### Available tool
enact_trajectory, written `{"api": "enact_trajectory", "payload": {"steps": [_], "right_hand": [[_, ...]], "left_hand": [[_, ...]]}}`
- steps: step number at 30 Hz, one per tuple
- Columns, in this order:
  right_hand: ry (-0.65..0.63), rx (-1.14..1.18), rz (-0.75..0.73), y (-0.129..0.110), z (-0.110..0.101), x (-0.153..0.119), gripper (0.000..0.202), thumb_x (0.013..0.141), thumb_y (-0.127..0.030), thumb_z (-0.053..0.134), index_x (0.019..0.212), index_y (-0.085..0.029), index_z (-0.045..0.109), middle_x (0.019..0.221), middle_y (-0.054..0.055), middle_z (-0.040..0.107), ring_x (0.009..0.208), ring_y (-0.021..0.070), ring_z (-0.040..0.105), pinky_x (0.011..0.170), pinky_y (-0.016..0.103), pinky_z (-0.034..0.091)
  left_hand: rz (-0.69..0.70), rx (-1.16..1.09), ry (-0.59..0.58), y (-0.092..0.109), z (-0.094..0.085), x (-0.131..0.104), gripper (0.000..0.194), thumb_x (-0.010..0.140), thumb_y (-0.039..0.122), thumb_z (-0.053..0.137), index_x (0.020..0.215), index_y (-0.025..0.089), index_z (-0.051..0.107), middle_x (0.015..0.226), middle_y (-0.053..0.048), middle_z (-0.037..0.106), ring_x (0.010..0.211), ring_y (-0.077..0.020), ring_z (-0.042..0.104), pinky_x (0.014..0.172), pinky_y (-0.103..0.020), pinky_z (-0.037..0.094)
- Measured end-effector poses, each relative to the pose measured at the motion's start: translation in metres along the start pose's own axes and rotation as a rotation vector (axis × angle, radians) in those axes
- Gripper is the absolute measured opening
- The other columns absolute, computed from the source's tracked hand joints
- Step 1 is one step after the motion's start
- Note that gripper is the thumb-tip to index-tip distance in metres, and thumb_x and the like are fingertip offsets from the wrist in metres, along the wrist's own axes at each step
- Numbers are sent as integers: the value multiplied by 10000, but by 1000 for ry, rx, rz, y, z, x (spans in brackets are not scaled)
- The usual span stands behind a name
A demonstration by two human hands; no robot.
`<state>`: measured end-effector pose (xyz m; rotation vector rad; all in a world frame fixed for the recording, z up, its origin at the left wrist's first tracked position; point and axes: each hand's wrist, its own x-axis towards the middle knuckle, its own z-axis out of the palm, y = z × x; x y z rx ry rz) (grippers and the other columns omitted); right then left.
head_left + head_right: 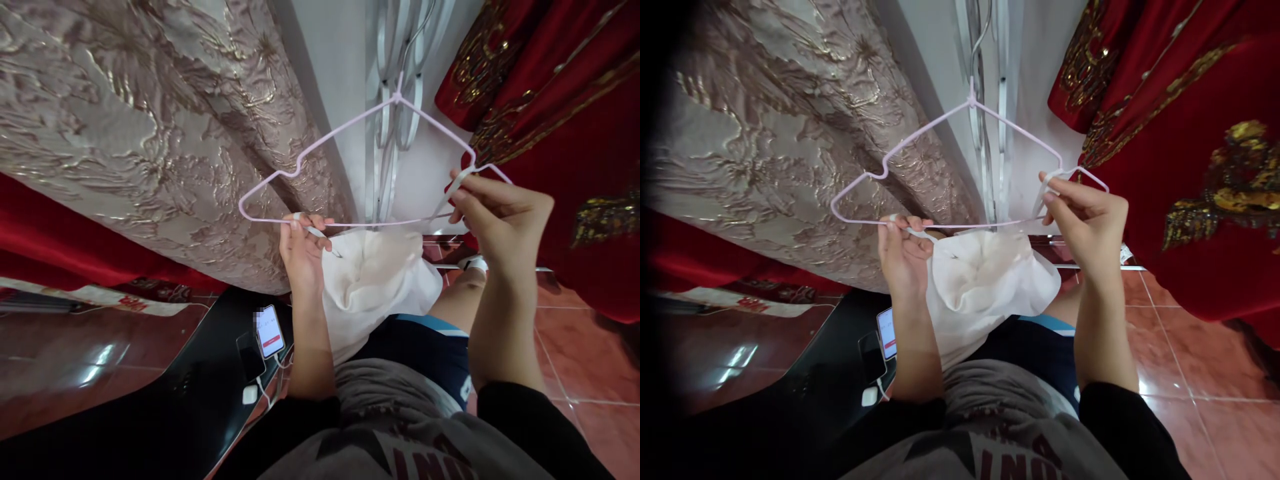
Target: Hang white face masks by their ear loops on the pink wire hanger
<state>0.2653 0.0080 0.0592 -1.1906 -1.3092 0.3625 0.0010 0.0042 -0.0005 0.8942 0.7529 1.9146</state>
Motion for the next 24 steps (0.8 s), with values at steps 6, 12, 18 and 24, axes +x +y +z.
{"api": "enact_trajectory", "payload": {"steps": [6,12,18,24], "right_hand": [[515,82,-225,58,-7,33,307,903,-439,739,1150,-294,850,715,-6,618,517,136,501,449,305,342],[782,71,-325,76,-28,10,215,815,-471,869,936,-293,874,687,-16,603,521,146,463,517,343,385],[64,-152,-279,24,-6,-29,290,867,-444,886,1133,-328,892,1113,36,860,651,141,591,583,325,484],[-25,-105,-191,31,6,-39,327,927,-417,857,1245,-343,866,1017,-2,837,570,83,429,565,292,403]], "left_hand": [[-19,-36,-31,3,-2,1,426,928,574,904,910,223,663,817,-10,702,883,-168,821,503,-144,506],[-32,-58,-7,-3,1,-1,438,920,590,905,917,219,673,824,-22,701,874,-168,804,492,-152,494],[-62,-1,-11,-10,4,-7,452,927,613,882,941,231,640,860,-26,703,953,-198,820,526,-167,490],[-8,156,53,-5,-12,-5,341,949,500,849,1075,196,758,1126,-134,840,1080,-271,839,569,-207,550]]}}
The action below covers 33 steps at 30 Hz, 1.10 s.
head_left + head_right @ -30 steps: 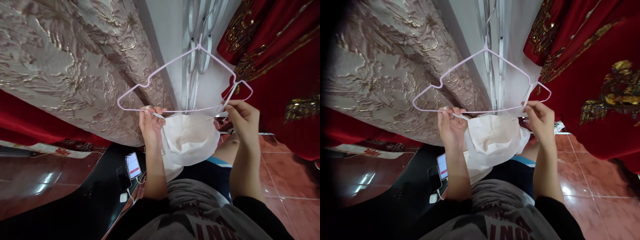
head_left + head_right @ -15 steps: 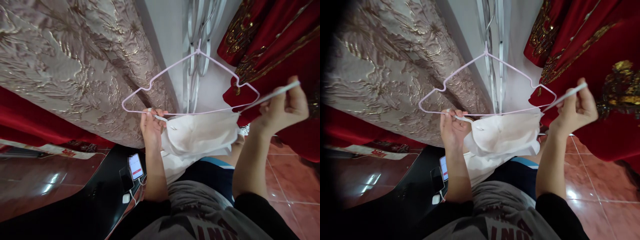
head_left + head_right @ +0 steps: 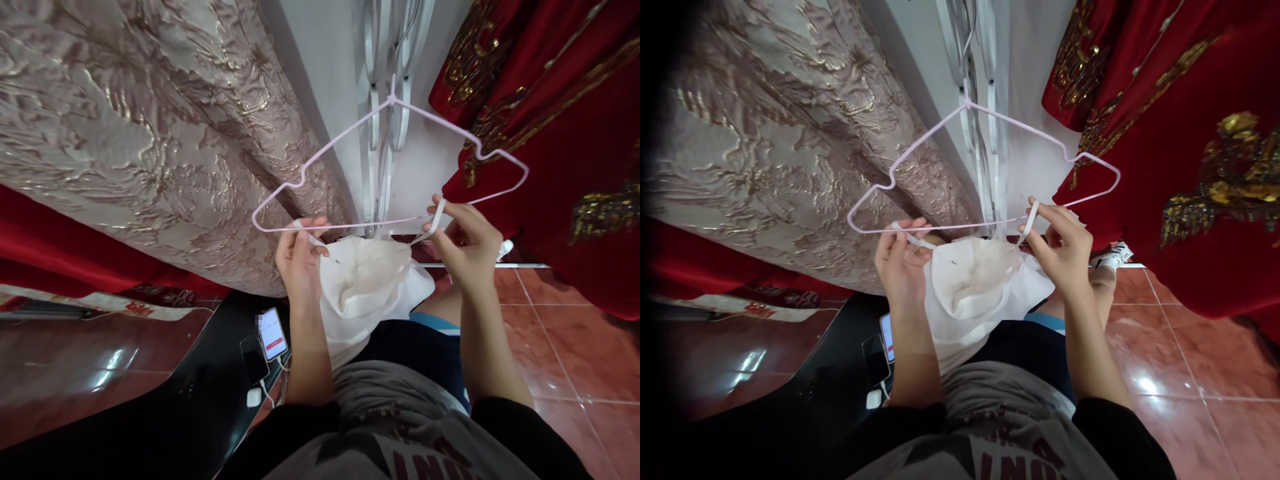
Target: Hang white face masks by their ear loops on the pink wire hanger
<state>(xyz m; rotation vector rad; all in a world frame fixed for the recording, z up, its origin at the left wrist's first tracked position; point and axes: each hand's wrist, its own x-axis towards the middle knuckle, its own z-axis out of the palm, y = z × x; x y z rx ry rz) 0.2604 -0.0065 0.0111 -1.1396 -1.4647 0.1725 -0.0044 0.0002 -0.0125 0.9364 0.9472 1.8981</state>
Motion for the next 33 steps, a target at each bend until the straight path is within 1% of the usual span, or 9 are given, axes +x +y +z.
{"api": "enact_trajectory", "payload": {"steps": [5,7,13,17,20,22,27,30,33], "right_hand": [[76,42,10,3,-4,-1,324,942,-479,843,1224,-322,872,1004,17,830,571,86,434,537,295,389],[62,69,23,5,-5,-1,325,946,-482,845,1224,-317,870,1010,23,823,573,85,445,537,301,400],[-10,180,84,13,2,-2,303,951,-478,846,1199,-307,866,1045,54,805,772,162,694,635,335,559],[-23,186,119,13,5,-2,293,939,-463,850,1180,-296,863,1053,61,788,880,192,741,676,348,616],[-4,200,119,13,4,-4,276,929,-428,862,1172,-298,866,1027,51,776,867,181,733,671,335,608],[-11,208,117,14,4,-7,273,933,-423,859,1177,-301,866,1044,51,778,840,169,719,651,324,591],[-13,201,99,16,6,-11,285,943,-426,849,1204,-311,857,1080,50,765,749,128,642,602,302,528],[-49,189,102,14,9,-12,303,952,-423,833,1235,-314,842,1105,45,746,677,103,565,552,294,451],[-48,151,67,16,11,-15,401,934,-419,841,1319,-315,798,1225,60,725,695,106,551,577,305,476]], "left_hand": [[388,216,374,9,-35,15,237,926,185,739,1148,198,820,1265,-107,845,1175,-276,825,662,-262,614],[491,296,420,15,-45,21,240,939,160,753,1150,229,844,1238,-69,854,1185,-281,825,724,-321,646],[409,384,-89,41,-34,51,333,938,307,907,1261,251,851,1231,-32,865,1236,-270,794,983,-443,644],[421,483,-299,69,-13,70,89,974,172,807,945,228,870,805,25,788,754,-144,715,708,-308,542],[383,550,-438,82,-2,81,411,1045,124,664,649,214,728,605,23,613,600,-121,571,601,-295,433],[319,494,-404,77,0,86,418,1049,160,707,634,197,722,614,9,627,616,-124,572,621,-290,447],[60,33,-53,27,-8,72,126,1032,270,769,926,203,764,807,-13,740,735,-142,695,736,-290,571],[-127,-174,38,-1,-6,45,294,961,497,836,1022,219,760,994,-69,807,995,-213,793,939,-345,619],[-52,-163,42,-13,1,23,447,885,639,884,1026,250,714,998,-49,809,1036,-246,817,1011,-380,608]]}}
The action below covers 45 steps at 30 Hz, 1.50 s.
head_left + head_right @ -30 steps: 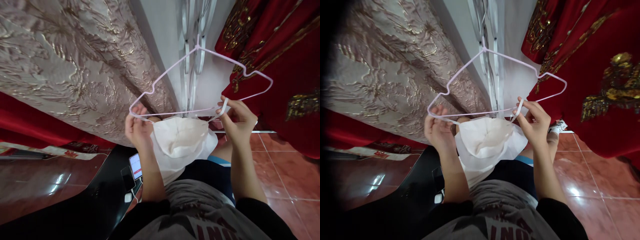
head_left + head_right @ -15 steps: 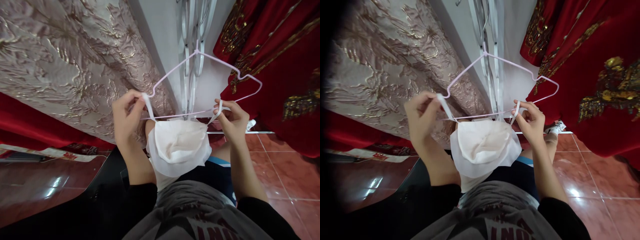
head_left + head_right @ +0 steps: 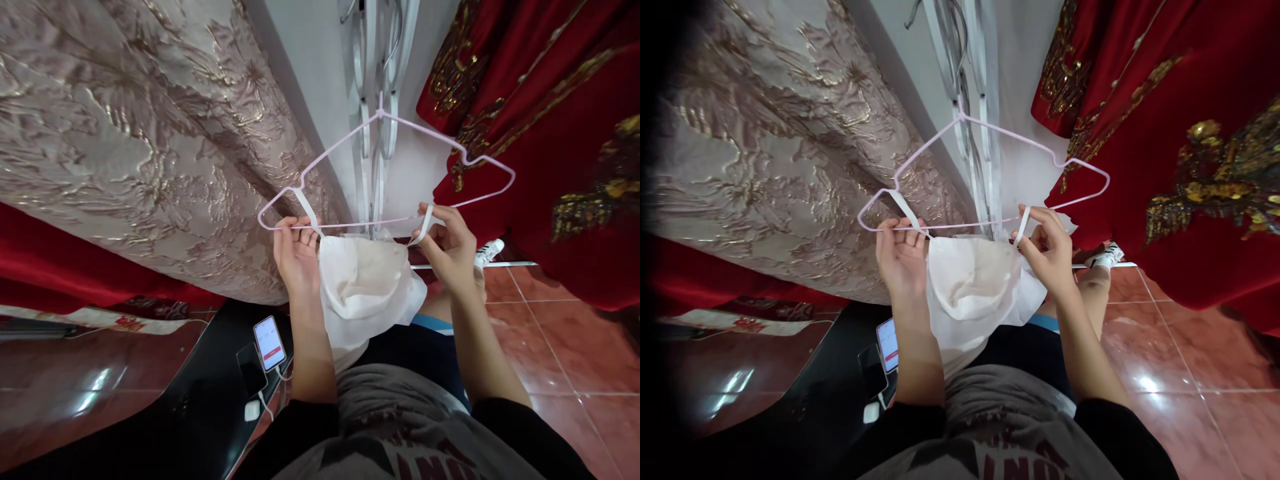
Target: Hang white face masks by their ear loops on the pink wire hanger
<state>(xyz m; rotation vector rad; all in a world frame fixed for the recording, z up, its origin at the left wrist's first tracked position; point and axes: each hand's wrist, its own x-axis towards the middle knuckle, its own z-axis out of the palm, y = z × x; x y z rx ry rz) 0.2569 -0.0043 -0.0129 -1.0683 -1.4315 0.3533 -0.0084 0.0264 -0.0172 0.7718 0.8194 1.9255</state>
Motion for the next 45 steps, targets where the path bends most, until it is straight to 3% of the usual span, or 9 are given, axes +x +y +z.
{"api": "enact_trajectory", "payload": {"steps": [8,14,20,23,28,34,39,41,45], "right_hand": [[477,-26,-133,48,-54,22,577,865,-467,897,1397,-340,715,1396,94,669,962,218,662,748,384,602],[37,-313,-174,-5,-71,68,312,873,-506,899,1101,-321,791,1062,68,758,999,299,737,976,584,606],[195,-345,-408,-59,-52,59,338,965,-438,809,1277,-328,742,1176,139,665,1161,362,670,902,530,569],[144,-222,-379,-55,-37,39,206,991,-345,763,1197,-343,767,1111,87,703,980,266,670,834,458,560],[-368,-193,-121,-32,-7,9,399,998,-305,729,1397,-305,710,1385,95,704,847,169,654,706,360,588],[-204,-164,-69,-18,9,-8,366,1011,-329,728,1376,-303,706,1326,80,684,725,123,531,680,337,578],[-147,-164,-36,-18,15,-5,283,1002,-313,713,1284,-288,719,1293,73,691,682,109,488,666,333,561],[-145,-151,-33,-19,16,-3,262,1007,-300,698,1267,-290,725,1276,65,696,666,103,475,669,332,558],[-162,-114,-31,-19,16,-4,245,1003,-289,703,1246,-291,728,1250,53,702,664,103,481,670,329,549]], "left_hand": [[129,21,27,9,2,11,507,827,638,929,880,242,617,746,18,700,725,-164,740,775,-288,584],[104,36,19,12,1,13,498,830,624,923,874,238,612,740,18,707,709,-150,725,706,-252,545],[89,22,-4,14,1,10,486,843,605,923,874,240,604,739,16,708,726,-160,746,686,-251,523],[108,53,6,17,1,9,481,869,620,901,890,248,596,752,17,710,755,-170,762,703,-261,530],[109,92,49,12,3,2,455,901,645,864,952,255,634,844,-5,769,813,-186,787,776,-290,563],[-46,279,-149,1,-4,-21,395,958,585,842,1119,228,790,1185,-102,839,1145,-230,786,1022,-341,572],[-83,417,-306,43,-4,-28,283,972,500,850,1005,219,844,1017,-90,842,808,-179,704,752,-291,564],[-175,403,-357,68,-8,-26,387,980,558,811,1070,187,876,1004,-141,848,592,-141,535,502,-279,396],[-178,441,-447,106,-20,-20,521,972,640,781,1091,147,903,974,-192,844,487,-103,365,412,-292,207]]}}
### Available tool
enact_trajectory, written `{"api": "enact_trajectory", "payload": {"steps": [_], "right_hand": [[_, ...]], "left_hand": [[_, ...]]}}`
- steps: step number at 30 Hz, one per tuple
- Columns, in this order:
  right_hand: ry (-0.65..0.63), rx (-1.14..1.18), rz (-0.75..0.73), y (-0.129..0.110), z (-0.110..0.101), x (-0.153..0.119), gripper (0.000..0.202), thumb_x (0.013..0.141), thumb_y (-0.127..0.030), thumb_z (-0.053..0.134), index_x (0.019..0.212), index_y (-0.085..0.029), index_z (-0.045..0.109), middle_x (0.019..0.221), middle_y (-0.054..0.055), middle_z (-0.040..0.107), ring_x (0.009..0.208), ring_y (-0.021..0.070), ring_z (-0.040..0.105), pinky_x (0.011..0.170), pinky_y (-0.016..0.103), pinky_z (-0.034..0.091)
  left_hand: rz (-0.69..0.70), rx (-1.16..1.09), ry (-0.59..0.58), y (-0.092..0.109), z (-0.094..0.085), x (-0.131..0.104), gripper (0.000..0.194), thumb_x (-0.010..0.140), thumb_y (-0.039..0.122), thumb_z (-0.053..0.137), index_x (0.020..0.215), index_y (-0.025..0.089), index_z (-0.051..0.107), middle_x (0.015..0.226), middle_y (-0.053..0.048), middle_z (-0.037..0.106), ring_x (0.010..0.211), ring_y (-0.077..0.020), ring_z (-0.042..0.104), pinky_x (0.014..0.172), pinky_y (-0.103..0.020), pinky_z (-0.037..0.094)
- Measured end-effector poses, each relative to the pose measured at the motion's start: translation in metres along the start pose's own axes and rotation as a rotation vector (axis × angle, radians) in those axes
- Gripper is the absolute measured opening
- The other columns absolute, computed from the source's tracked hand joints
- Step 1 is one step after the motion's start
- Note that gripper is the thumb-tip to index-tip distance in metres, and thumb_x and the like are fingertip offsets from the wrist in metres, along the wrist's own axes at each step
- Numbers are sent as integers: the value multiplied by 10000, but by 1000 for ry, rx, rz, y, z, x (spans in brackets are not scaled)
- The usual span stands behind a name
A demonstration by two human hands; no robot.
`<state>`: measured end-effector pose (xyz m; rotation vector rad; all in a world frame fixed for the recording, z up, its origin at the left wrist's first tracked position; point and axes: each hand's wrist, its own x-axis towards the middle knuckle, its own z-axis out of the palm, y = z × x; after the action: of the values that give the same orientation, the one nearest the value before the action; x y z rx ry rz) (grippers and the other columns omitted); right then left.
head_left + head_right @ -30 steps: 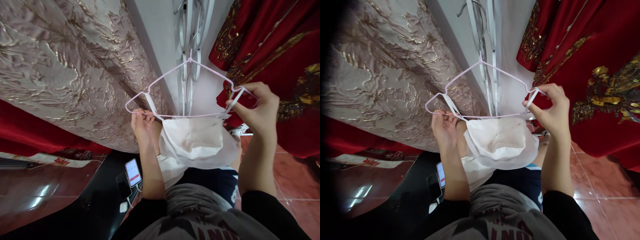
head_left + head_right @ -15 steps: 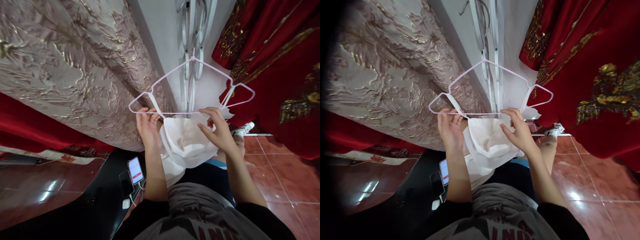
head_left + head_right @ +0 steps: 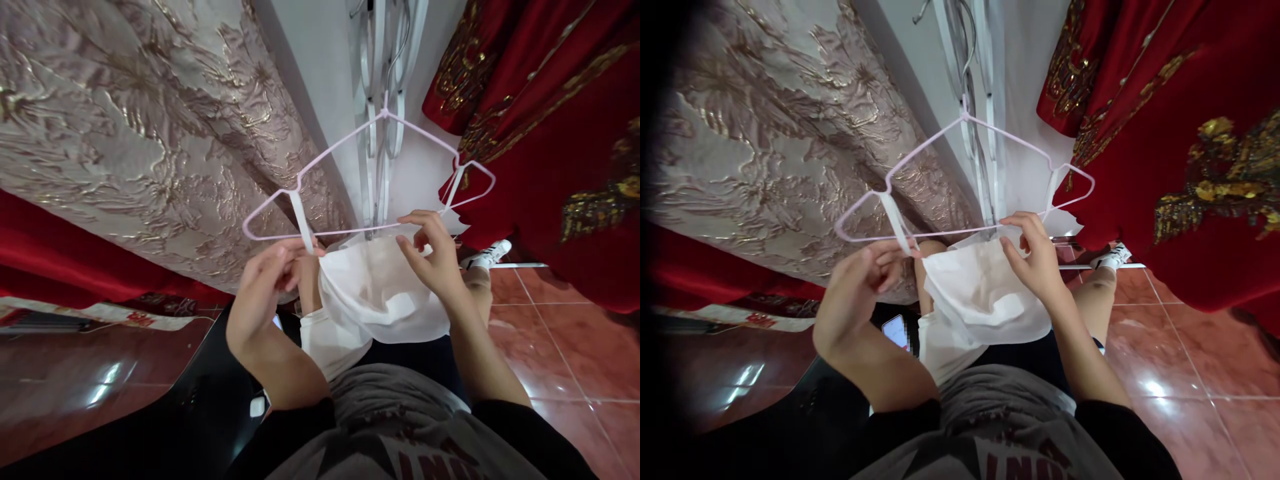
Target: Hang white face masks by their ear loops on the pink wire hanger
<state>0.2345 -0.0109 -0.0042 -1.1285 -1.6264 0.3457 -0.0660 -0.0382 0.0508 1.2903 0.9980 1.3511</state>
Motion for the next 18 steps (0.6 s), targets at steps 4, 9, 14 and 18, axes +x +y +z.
{"api": "enact_trajectory", "payload": {"steps": [4,9,14,18], "right_hand": [[13,3,5,1,-2,-1,232,999,-278,707,1230,-289,725,1258,51,697,674,100,507,663,320,539],[-25,-6,1,1,-5,-2,276,1003,-277,709,1278,-292,716,1294,59,693,692,102,523,669,319,550],[-37,-19,2,2,-2,-8,324,1012,-305,704,1337,-296,710,1365,82,690,741,123,545,691,330,573],[-87,9,30,-1,7,-10,368,1020,-332,694,1386,-299,701,1429,100,679,788,140,587,718,347,599]], "left_hand": [[83,-67,-30,17,-4,6,551,925,717,802,1077,199,912,982,-160,842,445,-80,295,378,-297,199],[184,-314,159,15,0,26,672,849,797,794,1224,244,872,1470,-105,776,535,-105,383,379,-305,290],[295,-463,485,-31,-6,31,460,1013,560,661,1244,195,821,1515,-94,750,1161,-220,699,695,-257,548],[147,-502,413,-56,16,28,358,949,473,764,1132,182,863,1344,-133,815,894,-160,697,693,-262,560]]}}
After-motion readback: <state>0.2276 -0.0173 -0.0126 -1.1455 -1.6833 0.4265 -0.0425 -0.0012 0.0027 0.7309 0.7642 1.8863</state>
